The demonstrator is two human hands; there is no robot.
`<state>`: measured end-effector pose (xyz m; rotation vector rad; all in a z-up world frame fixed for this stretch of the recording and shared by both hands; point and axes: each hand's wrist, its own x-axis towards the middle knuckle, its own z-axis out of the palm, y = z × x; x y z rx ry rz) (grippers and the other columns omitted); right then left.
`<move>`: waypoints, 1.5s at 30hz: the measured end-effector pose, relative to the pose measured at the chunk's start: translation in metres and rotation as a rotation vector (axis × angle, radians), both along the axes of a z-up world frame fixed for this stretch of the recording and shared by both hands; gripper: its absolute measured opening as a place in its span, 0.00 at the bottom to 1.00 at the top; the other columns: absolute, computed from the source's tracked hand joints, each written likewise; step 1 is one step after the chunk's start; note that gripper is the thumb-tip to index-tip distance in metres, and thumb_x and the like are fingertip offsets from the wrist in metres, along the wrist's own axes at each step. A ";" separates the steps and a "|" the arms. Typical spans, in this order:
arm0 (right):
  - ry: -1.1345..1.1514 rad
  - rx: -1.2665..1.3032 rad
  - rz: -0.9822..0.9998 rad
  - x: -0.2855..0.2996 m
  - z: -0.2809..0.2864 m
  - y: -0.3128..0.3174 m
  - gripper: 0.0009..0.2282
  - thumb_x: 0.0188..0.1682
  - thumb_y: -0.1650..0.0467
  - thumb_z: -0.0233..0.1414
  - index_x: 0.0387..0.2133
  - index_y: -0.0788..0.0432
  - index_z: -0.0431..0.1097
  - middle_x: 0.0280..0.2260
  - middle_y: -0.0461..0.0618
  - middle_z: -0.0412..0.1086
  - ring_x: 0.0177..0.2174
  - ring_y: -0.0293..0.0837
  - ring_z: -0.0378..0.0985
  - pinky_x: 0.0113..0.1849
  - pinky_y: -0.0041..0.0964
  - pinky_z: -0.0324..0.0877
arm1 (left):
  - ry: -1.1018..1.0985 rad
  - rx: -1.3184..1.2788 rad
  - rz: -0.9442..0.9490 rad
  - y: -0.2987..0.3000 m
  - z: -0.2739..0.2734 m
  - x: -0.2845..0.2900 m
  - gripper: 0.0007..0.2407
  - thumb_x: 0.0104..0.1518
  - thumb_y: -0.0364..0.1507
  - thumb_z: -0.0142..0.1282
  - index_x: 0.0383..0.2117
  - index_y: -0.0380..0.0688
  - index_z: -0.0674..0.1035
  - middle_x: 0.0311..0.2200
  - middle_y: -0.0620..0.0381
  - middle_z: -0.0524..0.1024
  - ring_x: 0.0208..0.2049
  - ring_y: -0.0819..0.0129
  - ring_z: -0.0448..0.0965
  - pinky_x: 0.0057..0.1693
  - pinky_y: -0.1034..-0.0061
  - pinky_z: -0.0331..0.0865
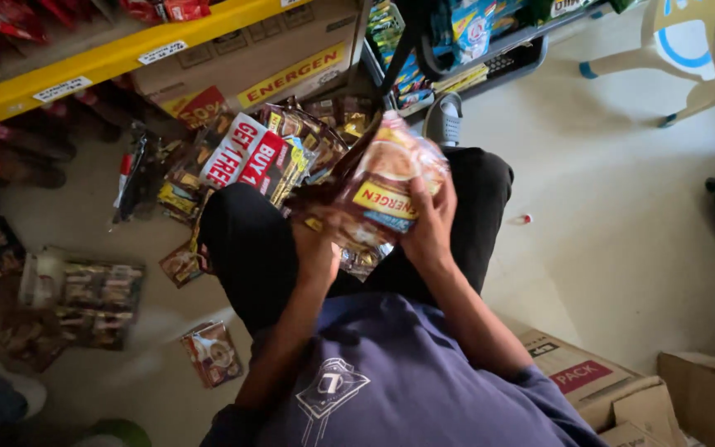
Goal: Sorting and placing instant cereal sachets onto a grocery store shelf while sitting on the floor.
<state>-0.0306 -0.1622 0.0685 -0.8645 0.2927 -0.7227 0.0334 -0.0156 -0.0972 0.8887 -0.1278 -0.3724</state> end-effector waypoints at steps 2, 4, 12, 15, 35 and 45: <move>-0.041 -0.062 -0.054 0.001 0.000 -0.007 0.31 0.54 0.70 0.58 0.68 0.63 0.51 0.60 0.54 0.66 0.58 0.47 0.72 0.58 0.46 0.71 | -0.107 0.134 -0.043 -0.006 0.016 0.017 0.14 0.65 0.30 0.71 0.39 0.27 0.78 0.37 0.48 0.80 0.39 0.60 0.80 0.53 0.66 0.74; -0.062 -0.141 -0.050 0.000 -0.002 -0.015 0.31 0.55 0.71 0.60 0.69 0.64 0.53 0.60 0.56 0.65 0.58 0.49 0.71 0.60 0.47 0.68 | 0.007 0.200 0.098 -0.012 0.085 0.018 0.19 0.55 0.33 0.69 0.48 0.35 0.77 0.44 0.56 0.80 0.43 0.68 0.79 0.51 0.72 0.74; 0.116 0.160 0.174 0.001 -0.023 0.014 0.28 0.50 0.70 0.56 0.63 0.58 0.52 0.56 0.53 0.66 0.53 0.52 0.73 0.50 0.52 0.74 | -0.125 0.477 0.184 0.003 0.086 0.000 0.23 0.61 0.40 0.60 0.55 0.32 0.74 0.53 0.49 0.76 0.51 0.65 0.76 0.57 0.71 0.71; 0.074 -0.133 0.189 0.015 -0.010 0.031 0.32 0.53 0.72 0.54 0.69 0.55 0.44 0.61 0.54 0.61 0.58 0.48 0.68 0.56 0.47 0.68 | -0.090 0.397 0.246 0.002 0.103 0.010 0.25 0.61 0.42 0.56 0.57 0.33 0.71 0.55 0.48 0.74 0.53 0.62 0.75 0.58 0.69 0.70; -0.164 -0.484 0.341 0.194 0.278 -0.023 0.24 0.53 0.73 0.51 0.63 0.63 0.59 0.53 0.53 0.71 0.49 0.44 0.76 0.50 0.41 0.73 | -0.792 0.252 -0.106 0.027 0.420 0.160 0.24 0.66 0.37 0.48 0.66 0.43 0.62 0.55 0.51 0.77 0.54 0.64 0.79 0.61 0.69 0.74; 0.138 -1.178 0.028 0.389 0.471 -0.105 0.16 0.53 0.62 0.54 0.42 0.63 0.78 0.37 0.57 0.80 0.35 0.48 0.82 0.41 0.42 0.75 | -0.828 0.153 -0.038 -0.060 0.567 0.390 0.14 0.66 0.31 0.45 0.51 0.39 0.79 0.47 0.50 0.81 0.46 0.61 0.79 0.52 0.62 0.74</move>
